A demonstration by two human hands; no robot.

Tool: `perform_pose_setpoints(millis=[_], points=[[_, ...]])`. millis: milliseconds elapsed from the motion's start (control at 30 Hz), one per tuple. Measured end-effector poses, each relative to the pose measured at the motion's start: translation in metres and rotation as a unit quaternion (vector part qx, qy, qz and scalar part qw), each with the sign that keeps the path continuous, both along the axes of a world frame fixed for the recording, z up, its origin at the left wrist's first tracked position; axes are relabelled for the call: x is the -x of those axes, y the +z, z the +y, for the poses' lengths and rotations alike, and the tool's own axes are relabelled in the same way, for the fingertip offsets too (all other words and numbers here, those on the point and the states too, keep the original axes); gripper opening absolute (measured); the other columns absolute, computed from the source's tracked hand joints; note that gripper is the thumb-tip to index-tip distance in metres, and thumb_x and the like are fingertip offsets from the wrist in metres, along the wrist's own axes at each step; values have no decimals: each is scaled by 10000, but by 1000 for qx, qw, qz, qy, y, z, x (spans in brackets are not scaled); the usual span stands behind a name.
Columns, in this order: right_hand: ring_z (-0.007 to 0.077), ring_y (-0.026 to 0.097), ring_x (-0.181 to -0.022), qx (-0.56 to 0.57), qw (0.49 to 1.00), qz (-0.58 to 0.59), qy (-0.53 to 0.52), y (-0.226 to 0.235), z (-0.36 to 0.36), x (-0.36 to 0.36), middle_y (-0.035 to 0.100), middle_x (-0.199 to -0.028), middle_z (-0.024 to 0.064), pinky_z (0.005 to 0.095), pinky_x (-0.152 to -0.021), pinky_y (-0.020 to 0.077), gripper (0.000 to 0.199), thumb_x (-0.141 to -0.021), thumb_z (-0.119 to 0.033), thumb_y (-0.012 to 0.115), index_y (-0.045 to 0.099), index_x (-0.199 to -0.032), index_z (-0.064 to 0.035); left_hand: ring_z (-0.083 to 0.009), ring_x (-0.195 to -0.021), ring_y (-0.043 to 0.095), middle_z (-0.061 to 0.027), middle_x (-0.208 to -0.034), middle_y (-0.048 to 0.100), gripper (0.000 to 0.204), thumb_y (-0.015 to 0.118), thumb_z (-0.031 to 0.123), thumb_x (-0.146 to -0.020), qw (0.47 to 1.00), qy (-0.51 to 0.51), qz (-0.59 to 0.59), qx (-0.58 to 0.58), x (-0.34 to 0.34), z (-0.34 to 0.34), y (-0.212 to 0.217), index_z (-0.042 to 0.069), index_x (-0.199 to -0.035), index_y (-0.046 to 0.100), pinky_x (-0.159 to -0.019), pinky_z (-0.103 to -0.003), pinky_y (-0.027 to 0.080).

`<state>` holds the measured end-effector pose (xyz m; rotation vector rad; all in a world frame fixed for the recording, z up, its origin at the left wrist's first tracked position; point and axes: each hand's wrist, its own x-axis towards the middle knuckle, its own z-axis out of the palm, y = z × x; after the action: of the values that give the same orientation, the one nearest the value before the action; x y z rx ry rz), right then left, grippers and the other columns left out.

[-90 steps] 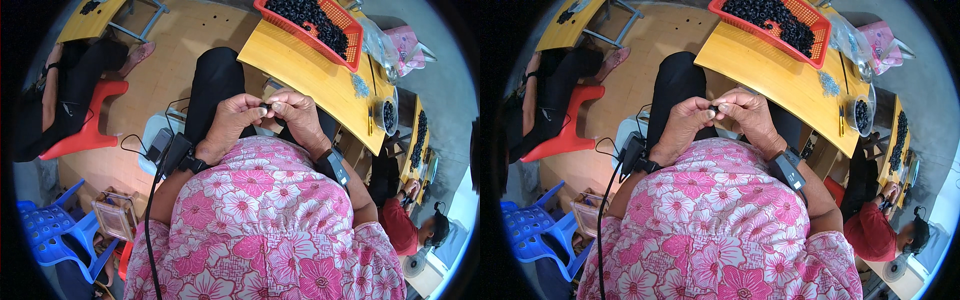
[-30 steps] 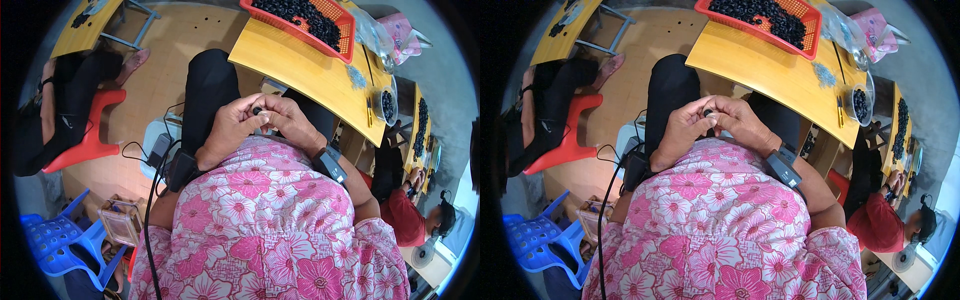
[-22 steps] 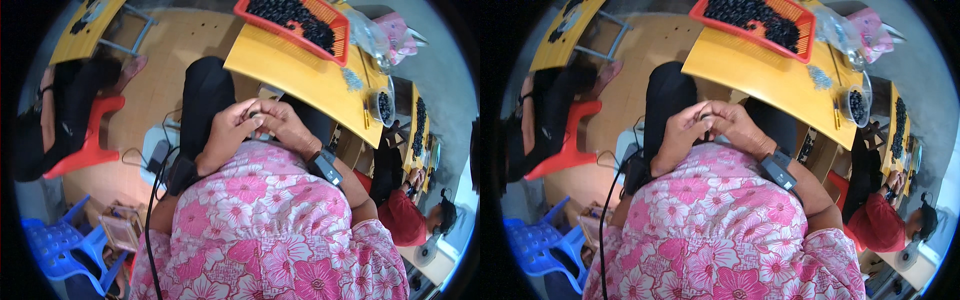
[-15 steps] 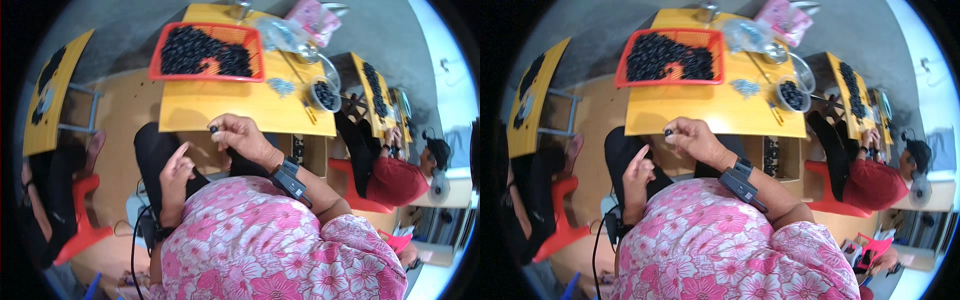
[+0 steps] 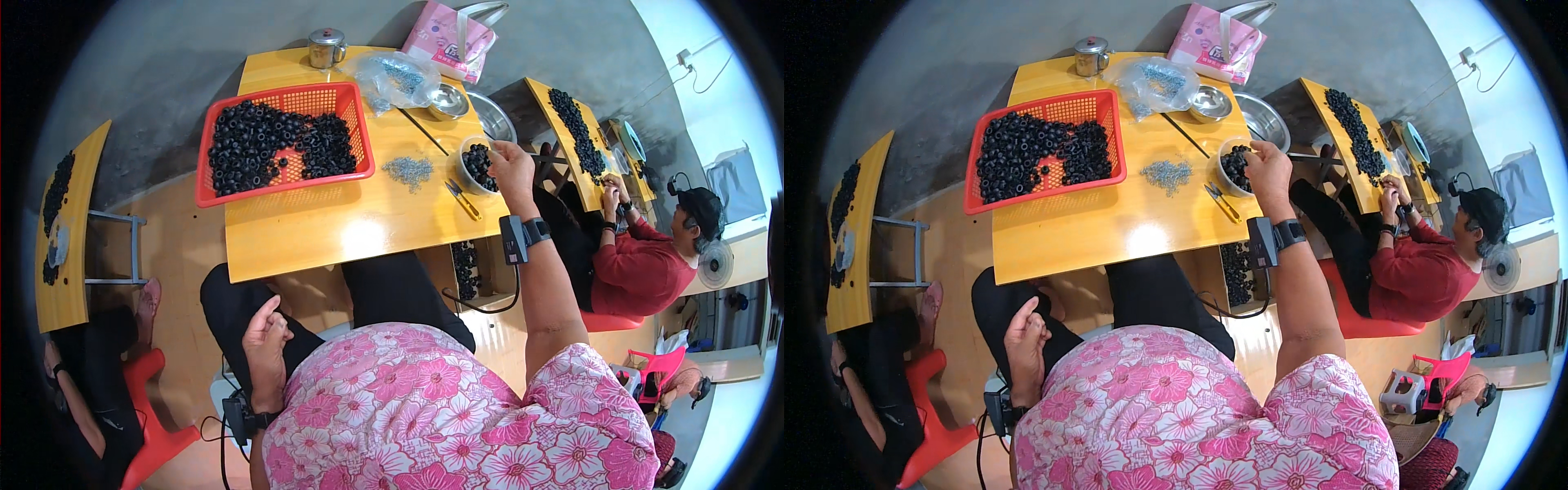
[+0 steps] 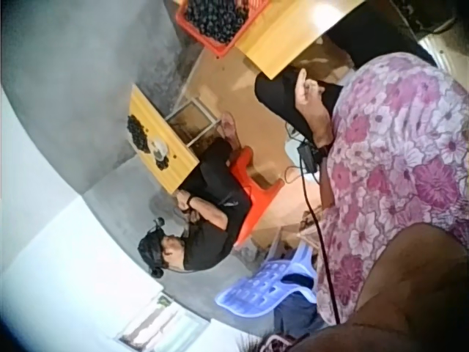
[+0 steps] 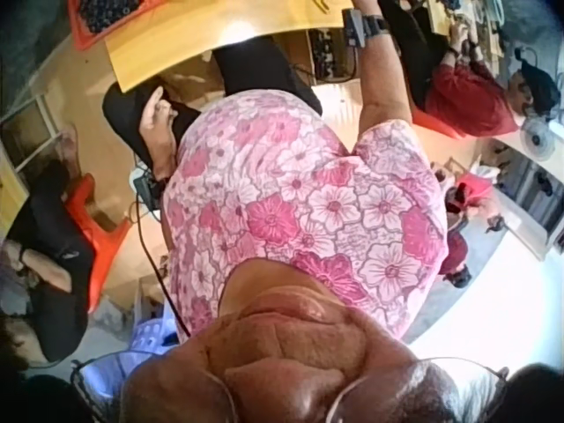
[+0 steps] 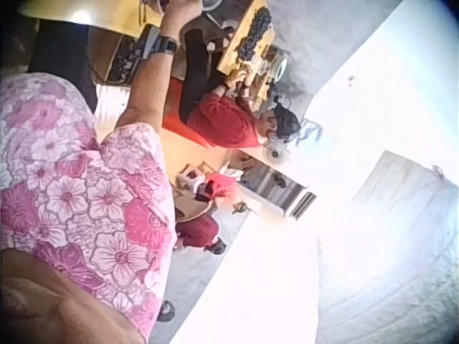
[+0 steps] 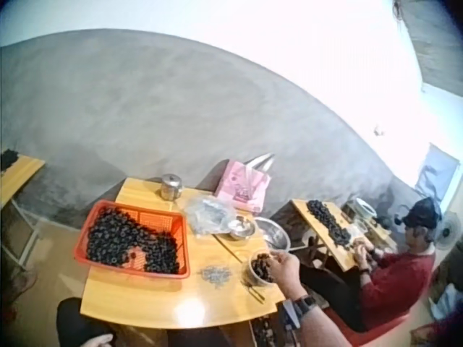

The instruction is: Assembling small black rubber components with tiny metal rings.

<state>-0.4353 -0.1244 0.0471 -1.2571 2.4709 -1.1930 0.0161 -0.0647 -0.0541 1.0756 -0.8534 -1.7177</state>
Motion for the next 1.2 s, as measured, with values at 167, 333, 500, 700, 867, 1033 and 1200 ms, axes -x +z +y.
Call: perform_pose_setpoints(millis=[167, 333, 500, 700, 867, 1033, 1200], points=[[78, 547, -535, 164, 969, -187, 15, -12, -11, -6, 648, -805, 64, 200, -516, 468, 237, -832, 2, 555, 619, -1060, 20, -60, -696, 493, 16, -809, 511, 383, 574, 39, -846, 1000, 14, -9, -11, -5, 1, 1, -29, -1220, 520, -651, -180, 424], [44, 516, -566, 159, 967, -163, 113, -9, -17, -52, 635, -779, 21, 172, -511, 412, 176, -836, -7, 583, 650, -998, 13, -74, -725, 504, 3, -842, 520, 382, 575, 44, -855, 999, -32, -9, -24, 2, -8, -2, -15, -1226, 512, -688, -202, 444], [82, 545, -640, 84, 961, -83, 251, -2, -43, -117, 603, -779, 32, 214, -575, 438, 107, -809, 8, 616, 654, -909, 1, -88, -736, 522, -7, -860, 537, 365, 563, 25, -865, 996, -48, 56, -51, 3, -16, -5, 1, -1227, 518, -714, -231, 469], [247, 601, -728, 32, 913, 38, 404, 4, -98, -178, 607, -805, 117, 308, -651, 473, 127, -756, 11, 623, 653, -876, -18, -95, -782, 526, -20, -872, 531, 391, 563, 53, -877, 989, -78, 114, -51, -3, -22, -12, -9, -1254, 479, -752, -252, 465], [316, 602, -812, -30, 870, 109, 480, -21, -144, -198, 615, -861, 135, 393, -751, 486, 150, -741, -51, 597, 669, -871, -40, -98, -790, 533, -26, -898, 533, 404, 557, 51, -880, 986, -92, 126, -65, -4, -27, -10, -11, -1267, 459, -766, -255, 464], [305, 604, -873, -101, 842, 205, 489, -33, -173, -213, 627, -910, 119, 382, -800, 486, 196, -727, -48, 608, 685, -907, -66, -99, -796, 535, -26, -920, 530, 398, 548, 47, -886, 983, -98, 136, -69, -4, -29, -11, -13, -1268, 456, -786, -255, 464], [301, 601, -855, -136, 826, 220, 501, -47, -186, -217, 623, -900, 113, 369, -776, 485, 241, -685, -102, 662, 675, -921, -58, -99, -824, 523, -24, -920, 525, 389, 538, 49, -894, 982, -104, 135, -80, -4, -31, -7, -19, -1267, 451, -797, -253, 458]])
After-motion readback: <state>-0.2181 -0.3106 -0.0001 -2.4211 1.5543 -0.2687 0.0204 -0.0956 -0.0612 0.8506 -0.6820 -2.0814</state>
